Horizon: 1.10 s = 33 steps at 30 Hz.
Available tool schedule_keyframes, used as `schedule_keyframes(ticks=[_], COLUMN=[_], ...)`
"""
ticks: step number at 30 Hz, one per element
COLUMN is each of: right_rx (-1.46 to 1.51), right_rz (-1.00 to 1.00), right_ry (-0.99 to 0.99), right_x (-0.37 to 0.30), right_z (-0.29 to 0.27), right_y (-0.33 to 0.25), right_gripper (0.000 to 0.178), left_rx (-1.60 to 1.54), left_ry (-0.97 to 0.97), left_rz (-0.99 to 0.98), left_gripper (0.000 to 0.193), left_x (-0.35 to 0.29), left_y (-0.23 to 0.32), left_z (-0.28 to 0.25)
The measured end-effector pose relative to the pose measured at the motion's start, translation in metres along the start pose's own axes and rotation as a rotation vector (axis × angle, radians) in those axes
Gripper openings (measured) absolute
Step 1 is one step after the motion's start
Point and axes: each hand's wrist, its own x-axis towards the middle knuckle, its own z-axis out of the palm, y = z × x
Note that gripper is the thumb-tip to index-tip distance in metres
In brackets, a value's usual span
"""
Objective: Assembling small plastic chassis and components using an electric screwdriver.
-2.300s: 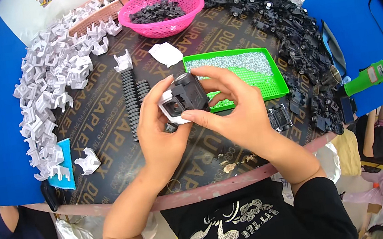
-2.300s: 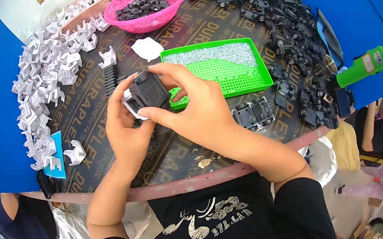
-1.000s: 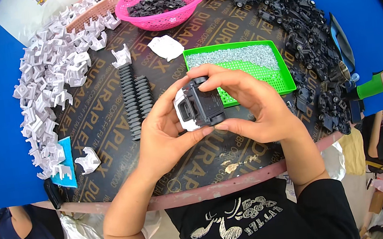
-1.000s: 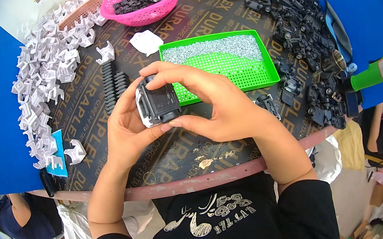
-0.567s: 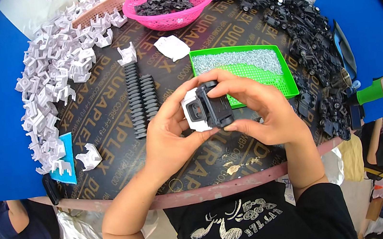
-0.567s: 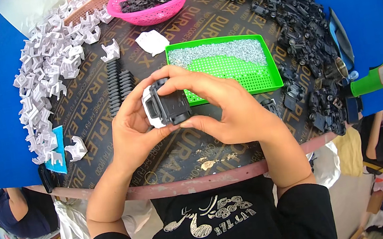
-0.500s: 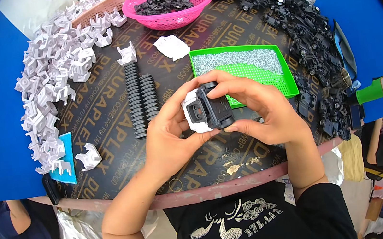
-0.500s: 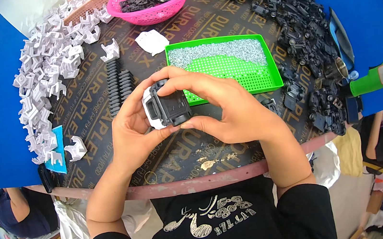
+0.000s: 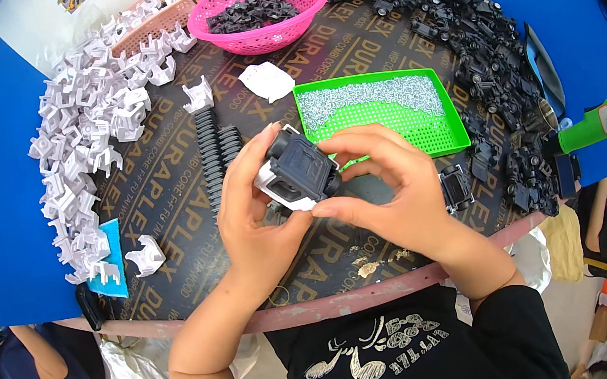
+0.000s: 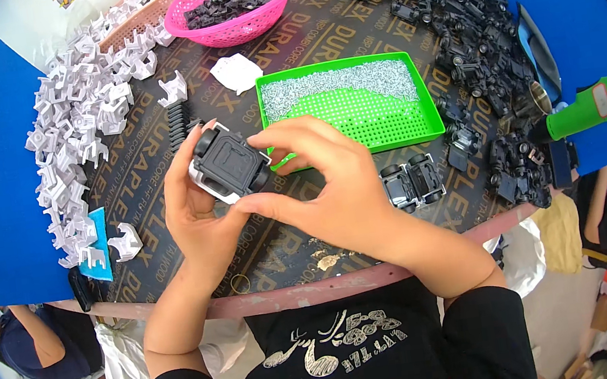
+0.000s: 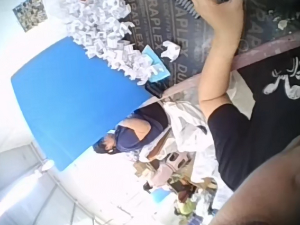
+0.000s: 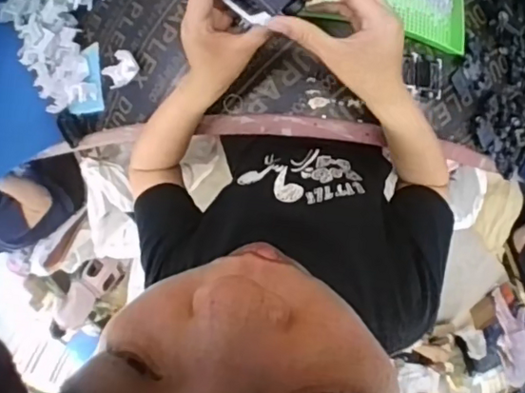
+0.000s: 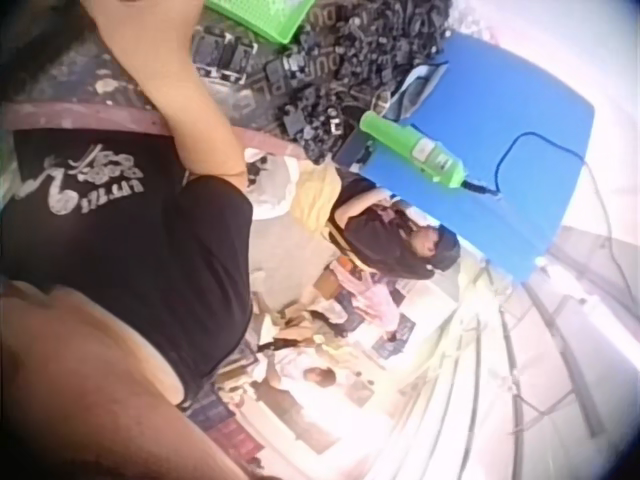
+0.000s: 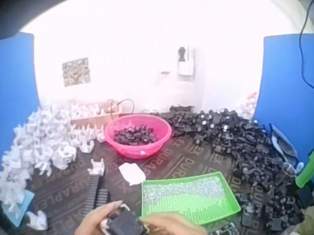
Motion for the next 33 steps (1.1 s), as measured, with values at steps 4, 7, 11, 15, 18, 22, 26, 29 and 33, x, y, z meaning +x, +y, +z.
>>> schedule_keyframes(ticks=[4, 7, 11, 15, 18, 22, 26, 29, 33], right_rx=[-0.077, -0.051, -0.042, -0.036, -0.123, -0.129, 0.063, 0.082, -0.208], right_rz=[-0.086, -0.076, -0.048, -0.104, -0.169, -0.13, 0.088, 0.112, 0.146], right_ry=[0.018, 0.043, 0.026, 0.045, 0.094, 0.088, 0.019, -0.009, 0.422], right_x=[-0.004, -0.006, -0.005, -0.007, -0.01, -0.017, -0.03, -0.048, -0.069], right_z=[0.006, 0.009, 0.003, 0.007, 0.014, 0.009, -0.015, -0.042, -0.111], right_y=[0.0, -0.003, -0.005, -0.006, -0.004, -0.011, -0.025, -0.032, -0.05], right_gripper=[0.047, 0.045, 0.044, 0.047, 0.043, 0.045, 0.037, 0.029, 0.015], left_rx=[0.173, 0.324, 0.437, 0.586, 0.638, 0.622, 0.597, 0.376, 0.142], left_ry=[0.063, 0.092, 0.106, 0.096, 0.094, 0.107, -0.053, -0.166, -0.486], left_rz=[0.144, 0.258, 0.439, 0.49, 0.528, 0.54, 0.589, 0.525, 0.001], left_gripper=[0.077, 0.072, 0.067, 0.065, 0.065, 0.066, 0.066, 0.08, 0.093], left_x=[0.0, 0.002, 0.005, 0.007, 0.005, 0.001, -0.011, -0.024, -0.034], left_y=[-0.002, -0.001, -0.003, 0.004, 0.008, 0.008, 0.017, 0.026, 0.035], left_z=[-0.001, -0.002, -0.002, -0.005, -0.007, -0.003, 0.01, 0.03, 0.04])
